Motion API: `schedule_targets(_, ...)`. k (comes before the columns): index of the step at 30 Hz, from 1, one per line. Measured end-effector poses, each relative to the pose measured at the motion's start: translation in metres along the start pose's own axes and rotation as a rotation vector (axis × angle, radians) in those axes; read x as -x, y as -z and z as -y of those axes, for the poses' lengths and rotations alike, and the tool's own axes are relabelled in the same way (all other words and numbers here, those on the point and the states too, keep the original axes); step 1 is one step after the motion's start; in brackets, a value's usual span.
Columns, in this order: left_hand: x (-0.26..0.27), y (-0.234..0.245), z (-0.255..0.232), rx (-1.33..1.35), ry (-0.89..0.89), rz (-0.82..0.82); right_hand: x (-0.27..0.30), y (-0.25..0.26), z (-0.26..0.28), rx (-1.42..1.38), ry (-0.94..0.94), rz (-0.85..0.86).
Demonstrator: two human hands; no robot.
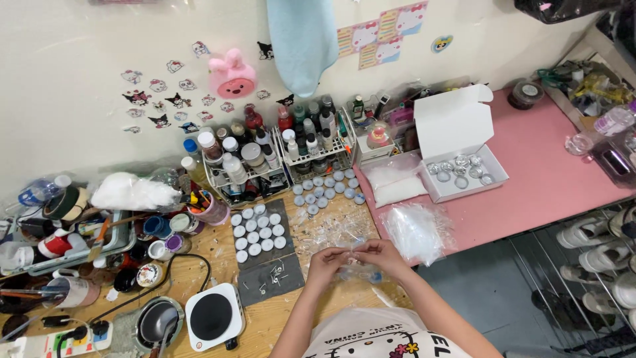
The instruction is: Packaging small tealight candles into individual plastic bags at a workshop bench.
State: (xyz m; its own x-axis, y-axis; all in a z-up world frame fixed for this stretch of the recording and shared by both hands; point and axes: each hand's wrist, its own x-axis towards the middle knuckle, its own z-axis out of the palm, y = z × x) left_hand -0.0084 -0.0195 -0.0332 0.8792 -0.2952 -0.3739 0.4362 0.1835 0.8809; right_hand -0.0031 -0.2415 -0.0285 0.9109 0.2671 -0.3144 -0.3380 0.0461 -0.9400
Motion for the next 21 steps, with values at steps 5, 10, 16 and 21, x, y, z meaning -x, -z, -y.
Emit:
schedule_targets(5, -0.010, 0.027, 0.031, 0.005, -0.038, -0.118, -0.012, -0.020, 0.004, -0.026, -0.059, 0.078)
schedule_targets(10, -0.024, 0.043, 0.063, -0.036, -0.042, -0.191, -0.026, -0.031, -0.006, -0.010, -0.067, 0.092)
schedule_targets(16, -0.016, 0.047, 0.052, -0.024, -0.112, -0.182, -0.032, -0.036, -0.003, -0.016, -0.048, 0.107)
schedule_targets(21, -0.005, 0.042, 0.035, -0.042, -0.181, -0.152, -0.034, -0.034, 0.004, 0.078, -0.145, -0.002)
